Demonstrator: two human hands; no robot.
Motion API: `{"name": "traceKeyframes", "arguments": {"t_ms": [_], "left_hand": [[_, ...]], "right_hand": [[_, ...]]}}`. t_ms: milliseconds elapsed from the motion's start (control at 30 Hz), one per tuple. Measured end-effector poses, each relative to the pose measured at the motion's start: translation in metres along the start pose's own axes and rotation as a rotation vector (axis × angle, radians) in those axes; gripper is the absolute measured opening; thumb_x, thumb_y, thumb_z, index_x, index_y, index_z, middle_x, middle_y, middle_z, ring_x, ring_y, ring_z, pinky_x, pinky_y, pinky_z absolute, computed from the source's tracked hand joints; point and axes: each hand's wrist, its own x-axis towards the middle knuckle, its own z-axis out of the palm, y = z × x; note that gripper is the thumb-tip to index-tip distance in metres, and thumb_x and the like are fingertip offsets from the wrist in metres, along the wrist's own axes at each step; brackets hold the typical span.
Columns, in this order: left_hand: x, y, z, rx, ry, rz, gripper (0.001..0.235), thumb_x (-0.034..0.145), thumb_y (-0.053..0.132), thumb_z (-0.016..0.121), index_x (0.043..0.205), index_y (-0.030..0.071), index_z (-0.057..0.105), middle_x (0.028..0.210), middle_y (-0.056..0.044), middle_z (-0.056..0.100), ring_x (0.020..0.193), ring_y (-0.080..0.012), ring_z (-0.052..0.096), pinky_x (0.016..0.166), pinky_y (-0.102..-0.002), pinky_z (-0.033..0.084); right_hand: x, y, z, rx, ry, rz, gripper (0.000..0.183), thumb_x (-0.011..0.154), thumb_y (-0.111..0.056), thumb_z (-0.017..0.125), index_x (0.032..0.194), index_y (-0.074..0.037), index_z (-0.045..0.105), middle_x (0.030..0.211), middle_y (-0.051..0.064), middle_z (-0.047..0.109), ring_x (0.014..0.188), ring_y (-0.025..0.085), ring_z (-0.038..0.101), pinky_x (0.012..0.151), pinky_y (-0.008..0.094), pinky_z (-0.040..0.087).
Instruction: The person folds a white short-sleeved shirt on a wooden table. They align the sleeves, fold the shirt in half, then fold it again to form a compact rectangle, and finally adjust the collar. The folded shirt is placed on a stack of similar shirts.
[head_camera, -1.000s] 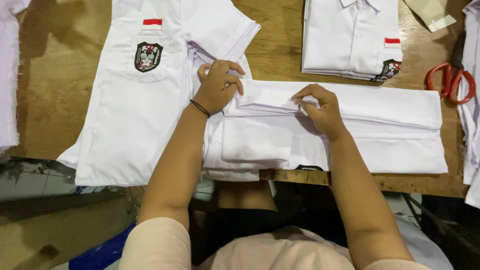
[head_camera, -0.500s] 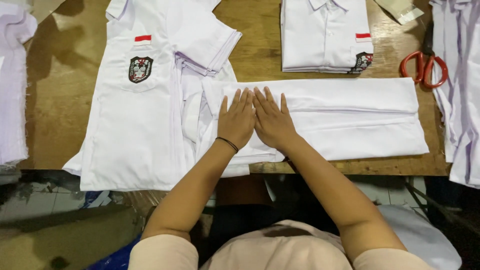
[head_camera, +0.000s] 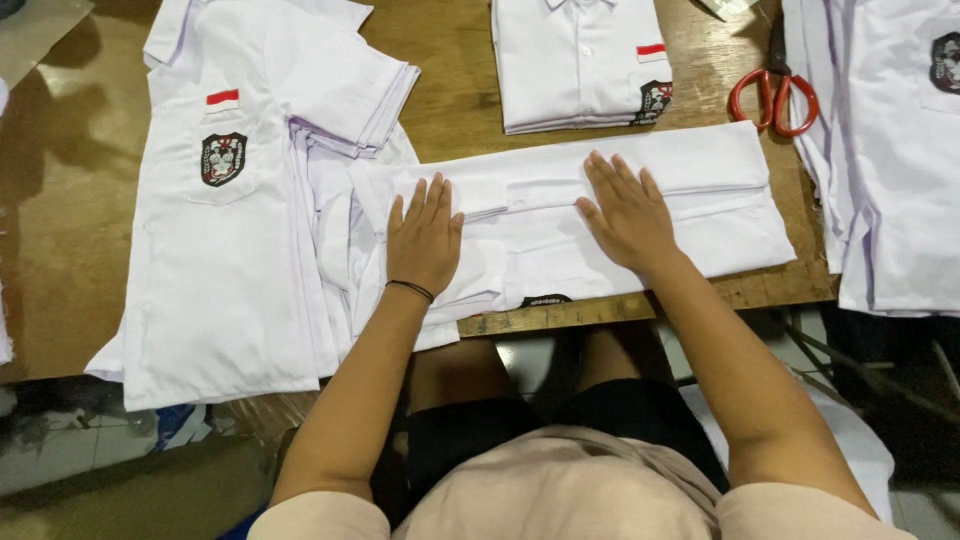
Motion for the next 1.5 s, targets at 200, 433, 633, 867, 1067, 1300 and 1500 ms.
{"name": "traceKeyframes", "arguments": {"t_ms": [200, 433, 633, 867, 1067, 1300, 1500], "left_hand": [[-0.001, 0.002, -0.002, -0.041, 0.004, -0.011, 0.061, 0.112, 0.044, 0.018, 0.161, 0.010, 0.032, 0.169, -0.008, 0.028, 0.156, -0.0261, 0.023, 0.127, -0.049, 0.006], [-0.001, 0.001, 0.001, -0.042, 0.020, -0.010, 0.061, 0.112, 0.045, 0.020, 0.161, 0.011, 0.033, 0.169, -0.008, 0.028, 0.156, -0.0264, 0.024, 0.127, -0.049, 0.008], [-0.001, 0.000, 0.003, -0.048, 0.052, 0.006, 0.060, 0.111, 0.045, 0.024, 0.160, 0.011, 0.036, 0.168, -0.007, 0.031, 0.155, -0.0262, 0.026, 0.126, -0.050, 0.009], [0.006, -0.014, 0.033, -0.038, 0.239, 0.070, 0.057, 0.109, 0.040, 0.031, 0.155, 0.008, 0.042, 0.164, -0.005, 0.038, 0.152, -0.0247, 0.031, 0.123, -0.050, 0.015], [0.007, -0.013, 0.030, -0.057, 0.228, 0.071, 0.057, 0.108, 0.039, 0.031, 0.154, 0.008, 0.043, 0.163, -0.006, 0.038, 0.152, -0.0251, 0.031, 0.123, -0.051, 0.015], [0.005, -0.014, 0.029, -0.083, 0.246, 0.088, 0.057, 0.108, 0.040, 0.031, 0.153, 0.007, 0.044, 0.162, -0.007, 0.041, 0.151, -0.0263, 0.032, 0.123, -0.051, 0.016], [0.005, -0.014, 0.029, -0.072, 0.256, 0.088, 0.056, 0.109, 0.039, 0.032, 0.153, 0.007, 0.045, 0.161, -0.008, 0.042, 0.151, -0.0260, 0.032, 0.123, -0.050, 0.016]], "right_hand": [[-0.015, 0.081, -0.012, -0.011, 0.028, 0.120, 0.073, 0.111, -0.059, 0.016, 0.166, -0.013, 0.029, 0.171, 0.008, 0.026, 0.158, 0.031, 0.020, 0.127, 0.053, 0.007], [-0.025, 0.146, -0.015, -0.032, 0.057, 0.178, 0.072, 0.112, -0.058, 0.016, 0.166, -0.012, 0.030, 0.172, 0.009, 0.023, 0.158, 0.031, 0.019, 0.128, 0.049, 0.007], [-0.035, 0.154, -0.020, -0.002, 0.106, 0.187, 0.068, 0.113, -0.050, 0.021, 0.164, -0.006, 0.034, 0.171, 0.013, 0.028, 0.158, 0.031, 0.022, 0.127, 0.049, 0.014], [-0.033, 0.181, -0.009, 0.052, 0.556, 0.391, 0.024, 0.111, -0.020, 0.056, 0.116, 0.004, 0.057, 0.115, 0.026, 0.060, 0.107, 0.047, 0.052, 0.088, 0.059, 0.041], [-0.021, 0.190, -0.012, 0.056, 0.351, 0.558, 0.043, 0.114, -0.042, 0.051, 0.110, -0.001, 0.063, 0.109, 0.023, 0.070, 0.105, 0.050, 0.060, 0.087, 0.061, 0.043], [-0.013, 0.193, -0.039, 0.241, 0.069, 0.594, 0.061, 0.108, -0.050, 0.045, 0.147, -0.005, 0.057, 0.130, 0.035, 0.062, 0.122, 0.054, 0.054, 0.098, 0.056, 0.043], [-0.028, 0.160, -0.075, 0.419, 0.044, 0.603, 0.055, 0.109, -0.046, 0.054, 0.139, 0.000, 0.057, 0.138, 0.021, 0.059, 0.122, 0.040, 0.055, 0.096, 0.051, 0.042]]}}
